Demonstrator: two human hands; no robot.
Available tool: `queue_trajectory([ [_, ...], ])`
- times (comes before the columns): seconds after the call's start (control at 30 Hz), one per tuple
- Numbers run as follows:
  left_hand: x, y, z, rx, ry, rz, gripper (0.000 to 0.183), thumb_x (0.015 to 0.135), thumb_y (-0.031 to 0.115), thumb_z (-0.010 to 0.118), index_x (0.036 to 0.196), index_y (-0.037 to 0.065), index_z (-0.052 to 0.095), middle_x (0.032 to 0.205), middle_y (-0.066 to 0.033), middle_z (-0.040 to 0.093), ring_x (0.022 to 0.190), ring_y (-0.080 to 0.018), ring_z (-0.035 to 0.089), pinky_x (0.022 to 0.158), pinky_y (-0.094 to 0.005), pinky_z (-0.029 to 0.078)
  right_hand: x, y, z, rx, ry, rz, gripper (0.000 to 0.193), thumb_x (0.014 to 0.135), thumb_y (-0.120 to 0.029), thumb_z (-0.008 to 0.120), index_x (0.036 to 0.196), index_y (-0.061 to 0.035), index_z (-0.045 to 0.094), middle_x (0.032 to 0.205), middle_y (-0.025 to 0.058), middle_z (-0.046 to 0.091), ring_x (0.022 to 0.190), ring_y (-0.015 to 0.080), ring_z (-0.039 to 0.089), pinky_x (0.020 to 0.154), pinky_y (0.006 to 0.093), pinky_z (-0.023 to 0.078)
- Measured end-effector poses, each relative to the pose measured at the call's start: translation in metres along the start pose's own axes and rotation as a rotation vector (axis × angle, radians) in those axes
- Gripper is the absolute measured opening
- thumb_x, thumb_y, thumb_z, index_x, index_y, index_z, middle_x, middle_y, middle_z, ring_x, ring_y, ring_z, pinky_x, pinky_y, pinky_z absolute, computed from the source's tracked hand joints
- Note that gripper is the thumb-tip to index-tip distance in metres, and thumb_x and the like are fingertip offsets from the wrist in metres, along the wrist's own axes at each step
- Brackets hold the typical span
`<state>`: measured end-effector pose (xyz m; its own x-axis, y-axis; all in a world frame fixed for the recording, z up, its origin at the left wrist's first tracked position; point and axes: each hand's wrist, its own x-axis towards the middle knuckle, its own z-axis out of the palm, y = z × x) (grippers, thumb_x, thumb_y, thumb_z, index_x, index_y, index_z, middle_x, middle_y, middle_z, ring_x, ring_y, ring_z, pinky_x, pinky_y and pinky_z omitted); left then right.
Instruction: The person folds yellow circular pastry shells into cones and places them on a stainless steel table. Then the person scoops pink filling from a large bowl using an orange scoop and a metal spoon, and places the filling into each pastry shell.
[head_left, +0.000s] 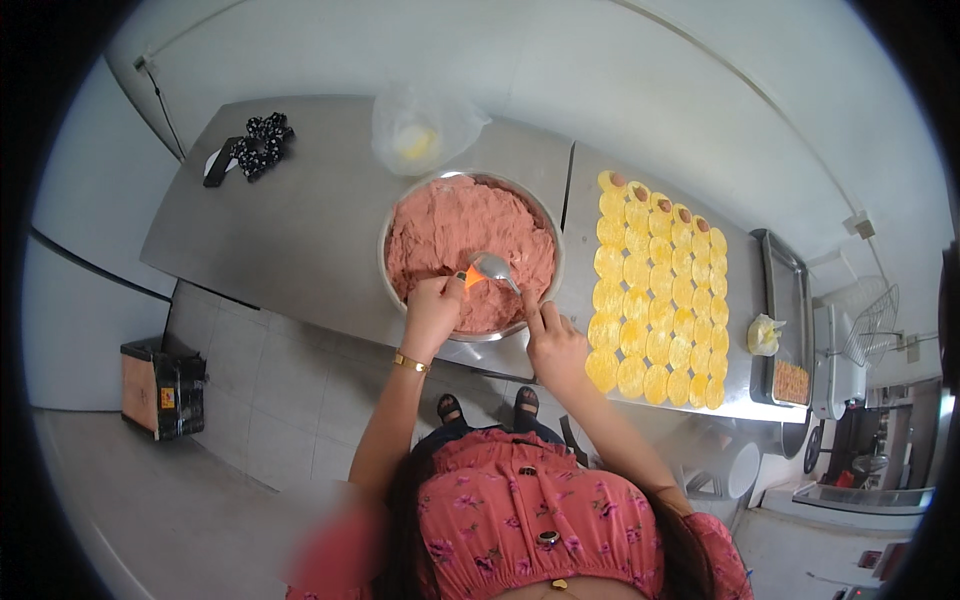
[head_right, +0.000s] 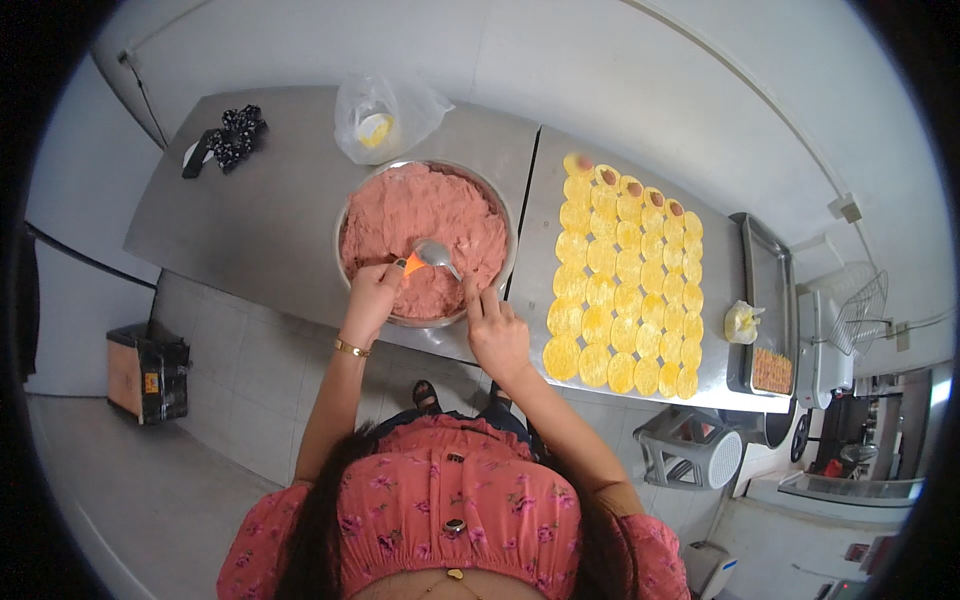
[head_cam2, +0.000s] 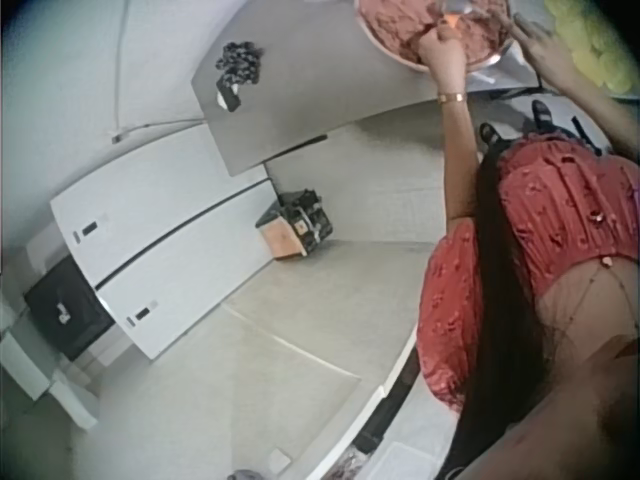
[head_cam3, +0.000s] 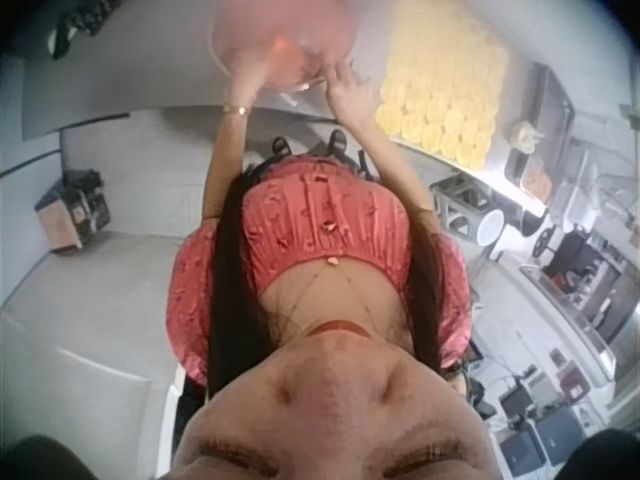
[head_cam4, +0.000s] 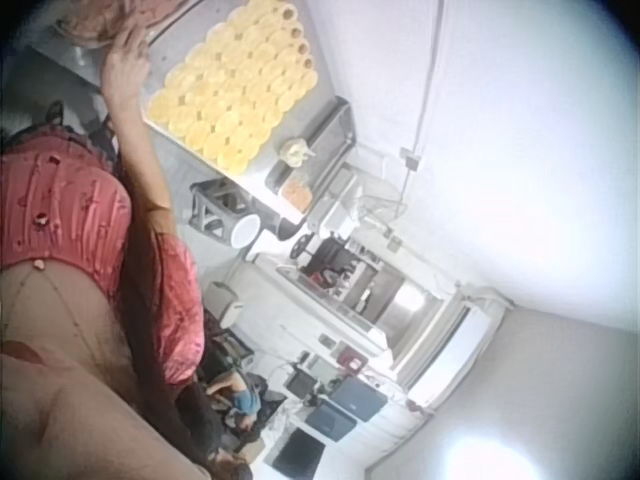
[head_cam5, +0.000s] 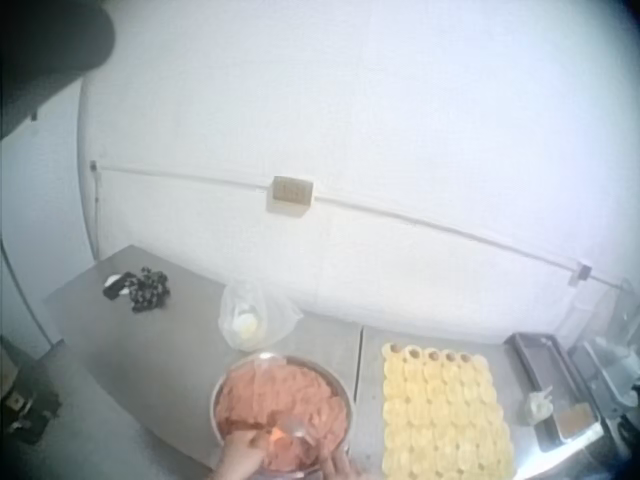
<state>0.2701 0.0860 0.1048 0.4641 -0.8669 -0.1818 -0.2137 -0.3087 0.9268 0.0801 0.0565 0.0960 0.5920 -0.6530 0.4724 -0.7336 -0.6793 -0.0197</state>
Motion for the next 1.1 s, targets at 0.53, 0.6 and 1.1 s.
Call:
queue_trajectory([
  [0.53,0.001,0.003,-0.007,-0.422,-0.158,-0.146,0.029,0.094,0.018,0.047,0.067,0.007,0.050,0.054,0.0081,0.034,0.042,-0.0028,0.027,0.040,-0.0230,0.020,-0.002,0.003,-0.006,-0.063,-0.035,-0.069,0.057,0.069,-0.010,0.055,0.126,-0.0030,0.049,0.080,0.0054,0.049,0.060,0.0171,0.055,0.047,0.0304,0.049],
  [0.6,-0.001,0.002,-0.009,-0.442,-0.188,-0.112,0.030,0.095,0.018,0.047,0.067,0.008,0.049,0.054,0.0085,0.033,0.043,-0.0020,0.025,0.040,-0.0220,0.018,-0.005,0.007,-0.001,-0.054,-0.029,-0.052,0.058,0.068,-0.009,0.056,0.126,-0.0037,0.049,0.080,0.0054,0.049,0.060,0.0178,0.055,0.047,0.0307,0.049],
  [1.1,-0.019,-0.014,-0.001,0.265,0.060,0.512,0.026,0.089,0.019,0.053,0.069,0.003,0.053,0.054,-0.0160,0.051,0.048,-0.0282,0.052,0.048,-0.0401,0.039,0.035,0.036,-0.005,0.516,-0.300,0.281,0.028,0.076,-0.004,0.056,0.102,-0.0081,0.067,0.080,0.0190,0.062,0.067,0.0377,0.060,0.060,0.0454,0.047],
])
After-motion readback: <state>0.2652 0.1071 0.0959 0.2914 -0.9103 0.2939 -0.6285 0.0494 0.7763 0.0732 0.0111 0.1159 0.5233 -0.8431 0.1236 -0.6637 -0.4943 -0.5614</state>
